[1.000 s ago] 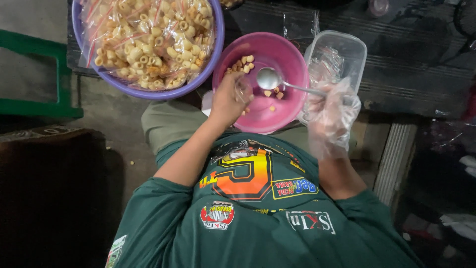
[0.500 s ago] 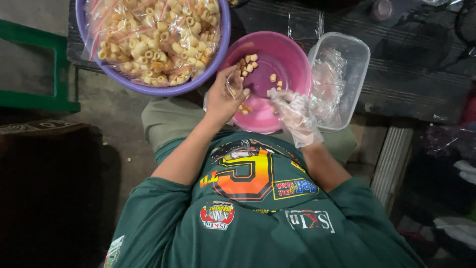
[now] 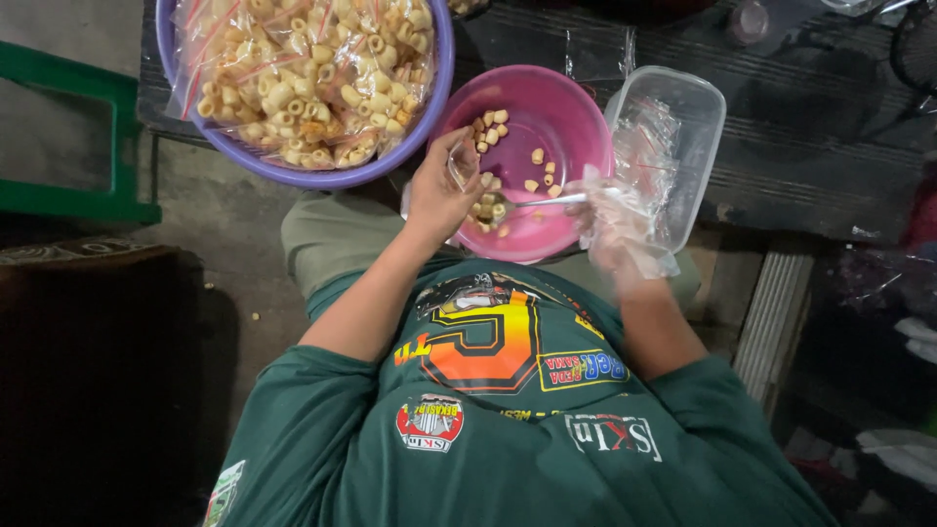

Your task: Packaging small snacks from a bowl into individual plastic bags using a spoon and hands.

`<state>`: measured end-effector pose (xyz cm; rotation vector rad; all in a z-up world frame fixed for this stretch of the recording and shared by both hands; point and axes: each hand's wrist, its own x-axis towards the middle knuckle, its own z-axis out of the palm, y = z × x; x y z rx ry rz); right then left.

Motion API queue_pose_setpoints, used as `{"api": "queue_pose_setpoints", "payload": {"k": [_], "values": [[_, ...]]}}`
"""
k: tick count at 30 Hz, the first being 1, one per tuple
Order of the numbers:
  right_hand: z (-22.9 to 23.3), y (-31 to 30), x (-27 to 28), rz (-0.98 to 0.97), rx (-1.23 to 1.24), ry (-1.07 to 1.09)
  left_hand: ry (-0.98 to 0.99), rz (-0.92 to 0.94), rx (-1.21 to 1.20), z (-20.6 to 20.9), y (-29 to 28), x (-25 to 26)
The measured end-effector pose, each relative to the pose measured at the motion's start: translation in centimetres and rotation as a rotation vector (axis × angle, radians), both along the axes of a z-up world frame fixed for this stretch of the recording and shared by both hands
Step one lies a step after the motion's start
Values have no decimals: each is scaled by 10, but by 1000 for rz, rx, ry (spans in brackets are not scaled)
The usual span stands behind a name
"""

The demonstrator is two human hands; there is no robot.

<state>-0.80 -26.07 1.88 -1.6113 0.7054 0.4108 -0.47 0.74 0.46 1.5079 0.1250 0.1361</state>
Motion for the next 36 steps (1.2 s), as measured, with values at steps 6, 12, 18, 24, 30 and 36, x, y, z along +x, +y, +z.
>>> {"api": "queue_pose_setpoints", "payload": {"k": [6, 12, 18, 24, 30, 36], "values": [[-45, -32, -2, -105, 159, -15, 9, 4, 20, 15, 0, 0], [-56, -45, -3, -109, 103, -117, -38, -7, 77, 3, -3, 2], [-6, -23, -5, -354, 159, -176, -37, -49, 243, -15, -10, 2], [59, 4, -1, -572, 153, -254, -74, -60, 498, -33, -13, 1], [66, 11, -12, -595, 392, -408, -304, -95, 889, -45, -22, 0], [75, 6, -22, -75, 352, -173, -308, -270, 882, -44, -24, -2]]}}
